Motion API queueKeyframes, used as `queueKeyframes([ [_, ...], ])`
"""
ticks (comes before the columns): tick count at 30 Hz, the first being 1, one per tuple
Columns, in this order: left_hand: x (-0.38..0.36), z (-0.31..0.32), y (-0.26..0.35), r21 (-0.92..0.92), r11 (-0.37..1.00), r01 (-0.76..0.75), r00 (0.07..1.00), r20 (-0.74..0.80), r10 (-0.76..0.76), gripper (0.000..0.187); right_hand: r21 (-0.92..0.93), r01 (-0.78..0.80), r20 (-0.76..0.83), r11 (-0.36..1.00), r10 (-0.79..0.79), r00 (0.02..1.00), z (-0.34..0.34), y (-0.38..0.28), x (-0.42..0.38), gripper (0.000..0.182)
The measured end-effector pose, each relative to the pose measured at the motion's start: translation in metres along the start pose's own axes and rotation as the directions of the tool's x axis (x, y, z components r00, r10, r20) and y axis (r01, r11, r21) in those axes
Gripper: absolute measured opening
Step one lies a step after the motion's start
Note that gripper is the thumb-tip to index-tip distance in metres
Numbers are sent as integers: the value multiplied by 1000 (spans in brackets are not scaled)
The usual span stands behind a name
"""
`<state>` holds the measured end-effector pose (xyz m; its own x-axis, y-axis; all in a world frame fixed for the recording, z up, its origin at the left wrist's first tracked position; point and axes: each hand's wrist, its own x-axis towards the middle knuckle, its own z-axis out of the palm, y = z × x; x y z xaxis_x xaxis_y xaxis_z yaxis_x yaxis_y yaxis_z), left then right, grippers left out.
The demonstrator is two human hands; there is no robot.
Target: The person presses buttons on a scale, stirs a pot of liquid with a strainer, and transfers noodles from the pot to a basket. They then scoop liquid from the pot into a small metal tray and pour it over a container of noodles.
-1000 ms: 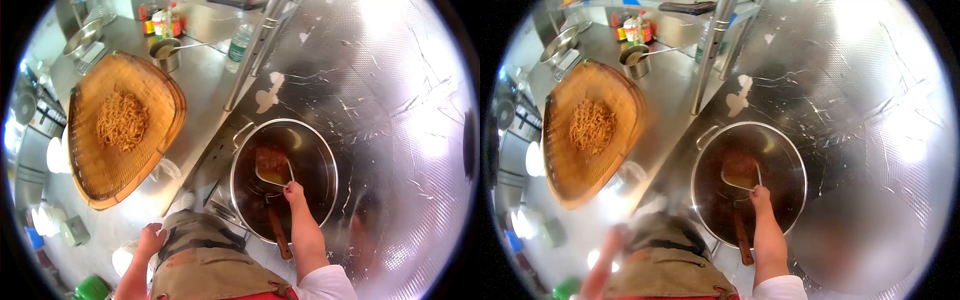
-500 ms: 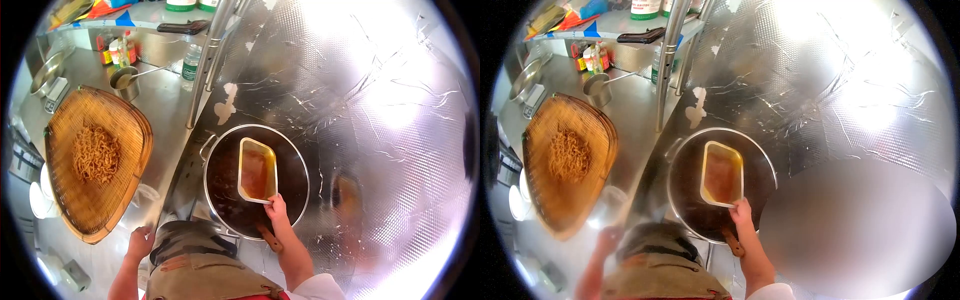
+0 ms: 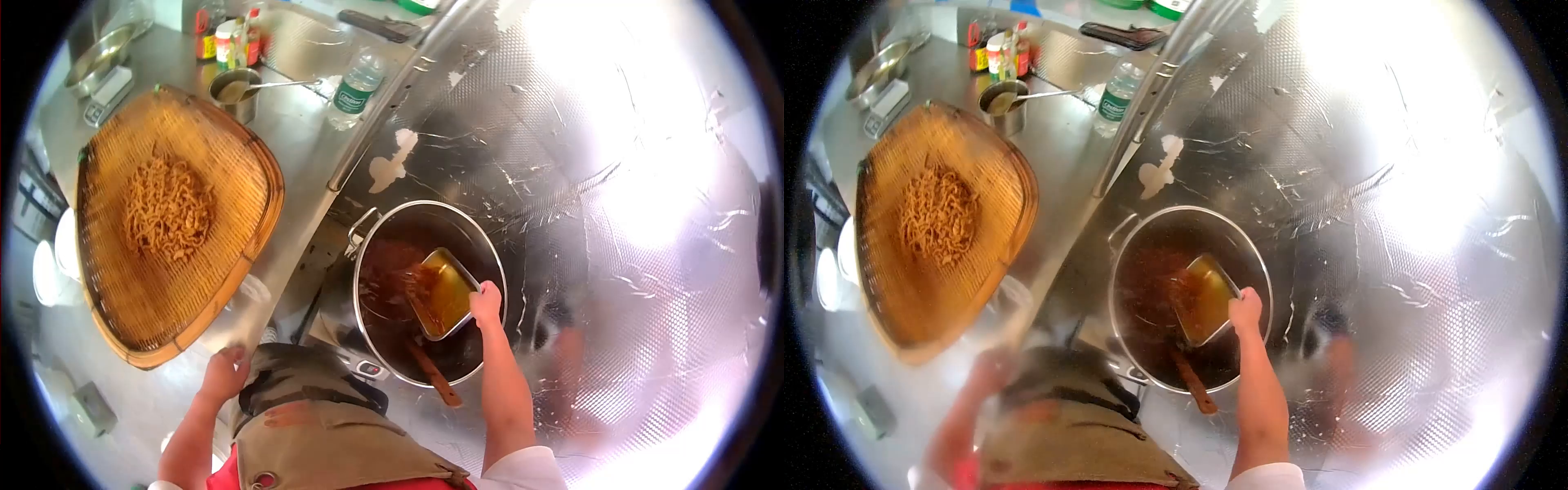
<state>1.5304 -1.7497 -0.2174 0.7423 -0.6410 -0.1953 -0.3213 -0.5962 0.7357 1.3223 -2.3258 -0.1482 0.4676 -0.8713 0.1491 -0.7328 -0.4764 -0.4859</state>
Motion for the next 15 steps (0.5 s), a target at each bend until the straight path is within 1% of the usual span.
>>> queueKeyframes([
  [1,0,2,-2,7,1000,-4,1000,13,4,21,-127,120,26,985,-118,993,-5,-17,5,8],
  [2,-1,2,3,-99,995,8,999,-51,-13,19,-205,152,81,967,-138,987,-11,-41,7,7],
  [3,-1,2,6,-98,995,7,997,-79,-15,18,-276,187,136,943,-154,979,-15,-61,7,7],
  [5,-2,1,8,-90,996,2,991,-136,-14,18,-402,252,175,880,-196,965,-18,-80,8,7],
  [6,-5,13,-2,-189,982,-24,991,-137,-2,18,-456,282,194,844,-215,957,-20,-92,6,8],
  [7,-6,35,-22,-271,961,-45,988,-157,2,18,-502,318,260,804,-210,942,-30,-118,-2,17],
  [8,-6,48,-48,-333,941,-58,981,-193,-8,19,-486,367,285,793,-253,925,-25,-107,3,24],
  [9,-7,57,-68,-306,945,-115,990,-118,82,20,-123,227,170,966,-205,964,-2,-61,21,9],
  [10,-9,47,-53,85,986,-147,974,-160,159,20,-227,342,153,912,-313,937,-13,-98,5,9],
  [11,-9,59,-67,96,984,-147,984,-89,156,22,-361,502,167,786,-476,864,-11,-93,5,10],
  [12,-5,54,-59,51,996,-77,997,-24,78,26,-369,528,189,765,-495,848,-14,-101,0,10],
  [13,-3,52,-54,66,993,-101,994,-27,103,30,-410,511,212,755,-467,859,-13,-103,-2,9],
  [14,0,38,-37,52,998,-33,999,10,33,31,-487,471,329,735,-346,879,-17,-106,-3,19],
  [15,3,18,-14,41,999,28,998,52,-30,32,-482,478,326,735,-356,876,-19,-113,-9,16],
])
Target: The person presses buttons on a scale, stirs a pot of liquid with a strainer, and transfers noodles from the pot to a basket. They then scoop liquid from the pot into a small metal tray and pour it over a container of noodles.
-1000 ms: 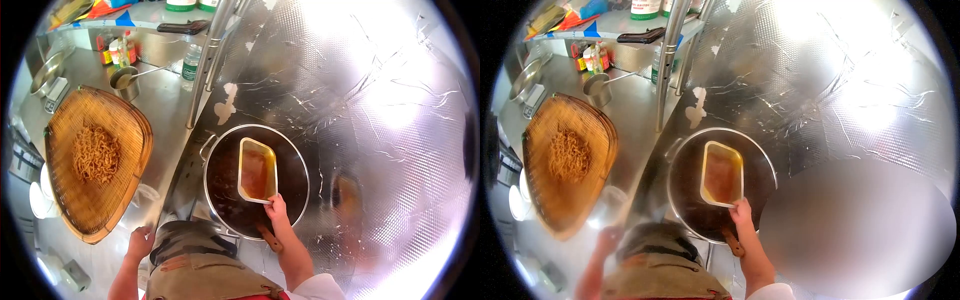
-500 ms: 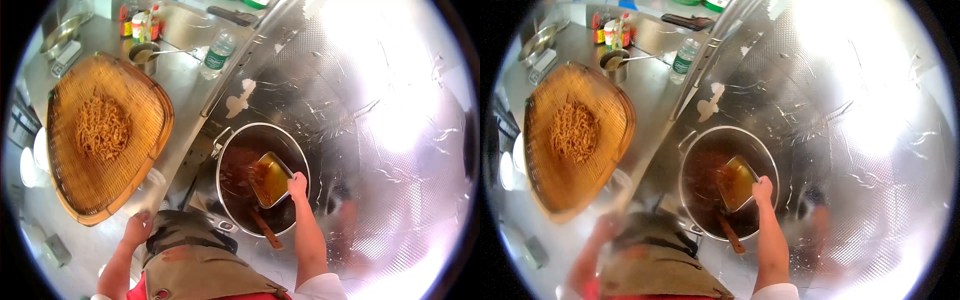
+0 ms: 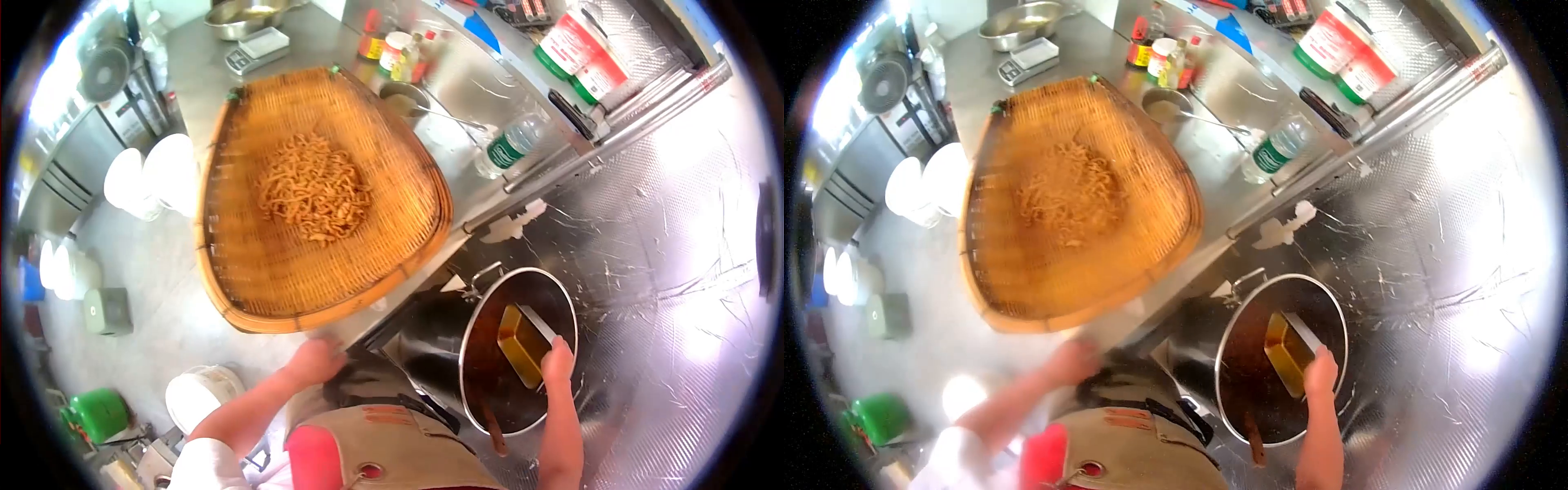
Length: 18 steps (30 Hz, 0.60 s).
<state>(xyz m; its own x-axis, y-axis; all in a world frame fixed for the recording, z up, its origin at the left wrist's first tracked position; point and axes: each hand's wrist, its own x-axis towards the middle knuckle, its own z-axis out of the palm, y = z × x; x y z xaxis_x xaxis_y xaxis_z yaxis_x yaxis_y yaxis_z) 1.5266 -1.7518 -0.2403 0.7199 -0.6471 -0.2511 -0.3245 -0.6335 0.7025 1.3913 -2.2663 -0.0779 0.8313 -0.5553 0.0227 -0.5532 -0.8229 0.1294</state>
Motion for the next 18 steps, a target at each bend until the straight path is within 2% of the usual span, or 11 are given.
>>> queueKeyframes([
  [2,6,-19,26,-6,1000,-28,999,20,28,33,-1,55,-22,999,-55,998,7,1,-5,12],
  [3,5,-50,64,-108,994,20,998,-58,-27,22,-12,67,-36,998,-67,997,10,1,-8,10],
  [4,9,-45,67,-156,988,24,998,-56,-33,24,38,119,-115,992,-114,987,9,-4,-12,9],
  [6,18,-45,82,-225,974,-25,1000,-17,22,26,71,116,-109,991,-108,988,10,-5,-18,8],
  [9,29,-58,122,-300,954,-11,999,34,22,31,47,177,-167,983,-166,972,13,2,-30,4],
  [13,51,-43,143,-436,897,-72,982,125,139,32,70,196,-301,978,-166,939,9,6,-46,8],
  [16,62,-41,161,-371,922,-111,965,183,190,31,77,195,-371,978,-153,916,5,14,-57,9],
  [18,64,-39,171,-375,920,-115,967,171,191,31,71,153,-416,986,-110,903,1,18,-65,11],
])
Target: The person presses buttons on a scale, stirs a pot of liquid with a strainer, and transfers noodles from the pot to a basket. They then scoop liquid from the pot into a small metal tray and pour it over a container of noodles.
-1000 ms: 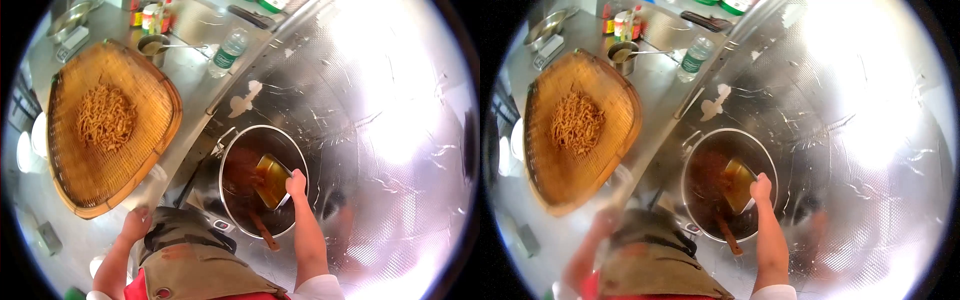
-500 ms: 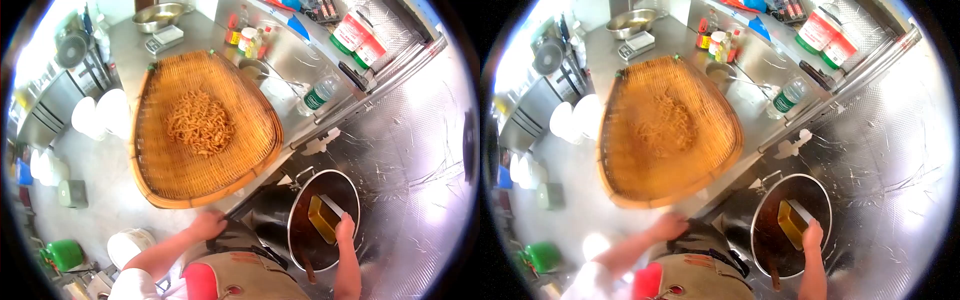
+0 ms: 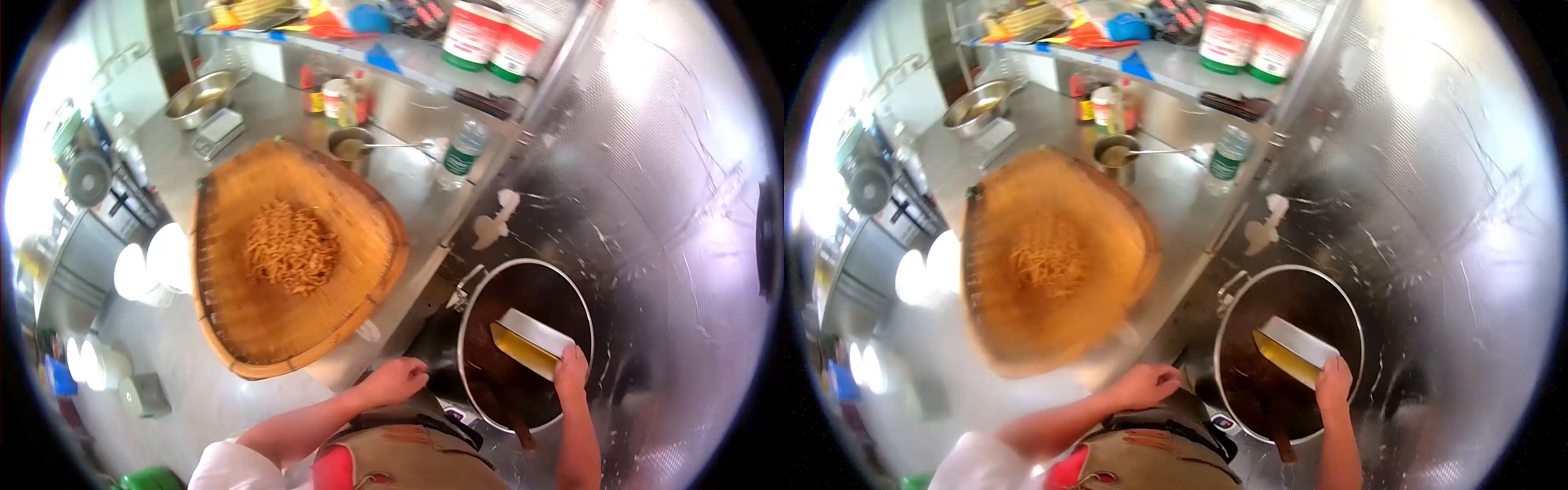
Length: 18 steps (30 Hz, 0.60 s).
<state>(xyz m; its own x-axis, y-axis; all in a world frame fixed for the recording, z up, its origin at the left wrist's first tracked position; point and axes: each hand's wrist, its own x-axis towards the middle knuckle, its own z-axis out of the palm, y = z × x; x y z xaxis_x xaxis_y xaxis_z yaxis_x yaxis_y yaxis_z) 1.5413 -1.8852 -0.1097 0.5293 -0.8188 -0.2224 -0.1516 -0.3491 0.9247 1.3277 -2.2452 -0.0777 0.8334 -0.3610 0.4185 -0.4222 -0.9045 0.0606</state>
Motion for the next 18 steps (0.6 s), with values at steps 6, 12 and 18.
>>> queueKeyframes([
  [6,3,5,-2,51,998,37,999,13,-38,35,7,2,-116,1000,-1,993,-14,20,-23,14],
  [12,8,9,1,147,987,62,997,28,-67,35,-150,22,-121,988,-40,992,-32,32,-32,15],
  [18,11,11,31,94,994,60,998,-28,-58,30,-6,-23,-291,1000,20,956,-51,23,-20,21],
])
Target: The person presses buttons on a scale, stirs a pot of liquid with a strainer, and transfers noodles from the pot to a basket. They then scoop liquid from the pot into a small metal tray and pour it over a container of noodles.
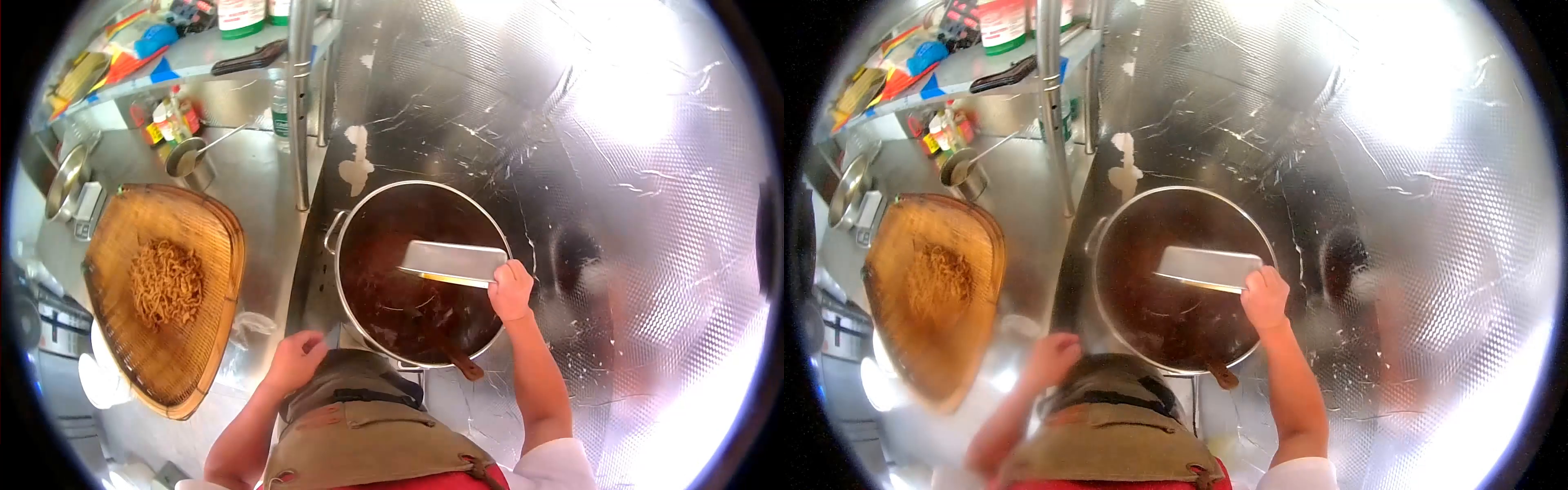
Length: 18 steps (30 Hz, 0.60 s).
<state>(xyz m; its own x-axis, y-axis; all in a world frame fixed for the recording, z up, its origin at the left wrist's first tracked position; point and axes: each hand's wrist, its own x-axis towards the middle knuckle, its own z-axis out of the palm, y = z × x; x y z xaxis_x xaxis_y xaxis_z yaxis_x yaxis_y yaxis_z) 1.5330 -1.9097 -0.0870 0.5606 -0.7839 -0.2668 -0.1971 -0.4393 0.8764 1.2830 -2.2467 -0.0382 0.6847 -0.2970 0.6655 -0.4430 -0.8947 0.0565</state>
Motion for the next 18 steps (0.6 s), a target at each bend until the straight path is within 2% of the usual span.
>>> queueKeyframes([
  [6,-4,4,13,-14,999,49,998,25,-49,30,80,-5,-22,997,7,1000,-3,-1,-1,22],
  [9,-4,5,15,-22,992,122,992,48,-121,30,86,10,-27,996,-8,1000,-3,-2,-3,21],
  [12,0,9,18,28,1000,9,999,51,-10,29,94,36,-36,995,-33,999,-5,-6,-2,21],
  [18,12,21,46,-25,998,-65,992,106,67,29,126,93,-43,988,-88,995,-5,-18,-3,21],
])
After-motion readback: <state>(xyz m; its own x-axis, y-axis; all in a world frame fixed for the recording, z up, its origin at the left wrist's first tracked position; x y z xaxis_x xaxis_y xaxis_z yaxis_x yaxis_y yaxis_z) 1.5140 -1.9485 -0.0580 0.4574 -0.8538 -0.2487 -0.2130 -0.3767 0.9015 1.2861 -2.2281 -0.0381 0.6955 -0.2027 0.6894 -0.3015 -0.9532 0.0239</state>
